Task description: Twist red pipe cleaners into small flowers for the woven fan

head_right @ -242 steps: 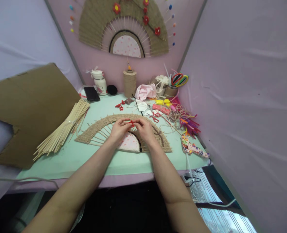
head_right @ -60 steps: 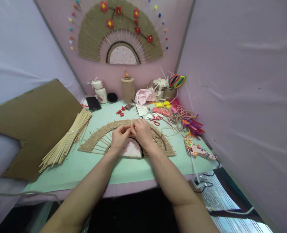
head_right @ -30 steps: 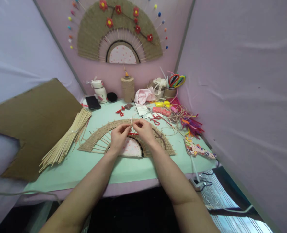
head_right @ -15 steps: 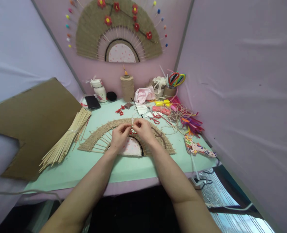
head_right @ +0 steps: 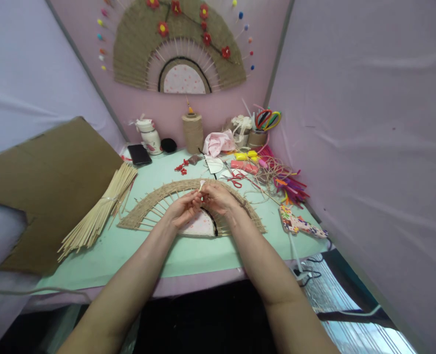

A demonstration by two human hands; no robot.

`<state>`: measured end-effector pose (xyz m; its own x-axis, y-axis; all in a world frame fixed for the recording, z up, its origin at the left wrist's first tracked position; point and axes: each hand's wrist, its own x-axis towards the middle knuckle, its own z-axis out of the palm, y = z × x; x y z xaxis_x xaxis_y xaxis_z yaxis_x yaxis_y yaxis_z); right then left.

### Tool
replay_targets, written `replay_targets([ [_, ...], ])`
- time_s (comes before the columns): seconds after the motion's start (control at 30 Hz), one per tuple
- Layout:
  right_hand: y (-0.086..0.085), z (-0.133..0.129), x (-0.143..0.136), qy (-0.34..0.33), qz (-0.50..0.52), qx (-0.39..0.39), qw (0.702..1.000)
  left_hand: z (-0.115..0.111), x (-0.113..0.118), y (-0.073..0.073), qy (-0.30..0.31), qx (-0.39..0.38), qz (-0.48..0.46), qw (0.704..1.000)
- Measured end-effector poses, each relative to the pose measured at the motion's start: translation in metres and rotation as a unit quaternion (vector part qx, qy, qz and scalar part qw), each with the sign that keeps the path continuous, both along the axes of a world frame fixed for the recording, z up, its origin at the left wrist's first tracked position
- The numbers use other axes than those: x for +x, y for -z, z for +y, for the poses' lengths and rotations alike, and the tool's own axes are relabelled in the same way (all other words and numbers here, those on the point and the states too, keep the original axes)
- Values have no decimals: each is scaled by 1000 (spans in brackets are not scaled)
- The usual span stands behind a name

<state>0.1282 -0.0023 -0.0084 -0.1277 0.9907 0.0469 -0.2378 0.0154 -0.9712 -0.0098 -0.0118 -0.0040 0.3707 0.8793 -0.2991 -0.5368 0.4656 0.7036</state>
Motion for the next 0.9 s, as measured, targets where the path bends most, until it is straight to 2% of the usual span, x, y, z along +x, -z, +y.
replay_targets([
  [0.07,1,-1,0,60,-54,37,996,0,0,2,-49,79,89,992],
  [0.1,1,-2,0,98,-96,68,988,0,1,3,-84,134,147,976],
  [0.2,0,-6,-2,179,-224,162,944,0,1,6,-163,284,315,891],
  [0.3,1,-8,-5,175,-273,194,926,-2,0,7,-176,356,415,819],
  [0.37,1,-8,-5,159,-264,187,933,-2,-1,7,-174,368,438,802],
  [0.43,2,-7,-5,134,-227,156,952,-2,-1,8,-166,359,421,816],
  [0.6,1,-3,-1,48,-89,20,995,1,1,11,-135,289,289,903],
  [0.67,0,-2,-1,4,-29,-22,999,1,3,12,-117,255,227,933],
  [0.77,-3,-3,-2,-46,37,-46,997,-1,6,10,-98,193,122,969],
  [0.9,-4,-4,-3,-61,62,-42,995,-1,6,7,-63,119,33,990],
])
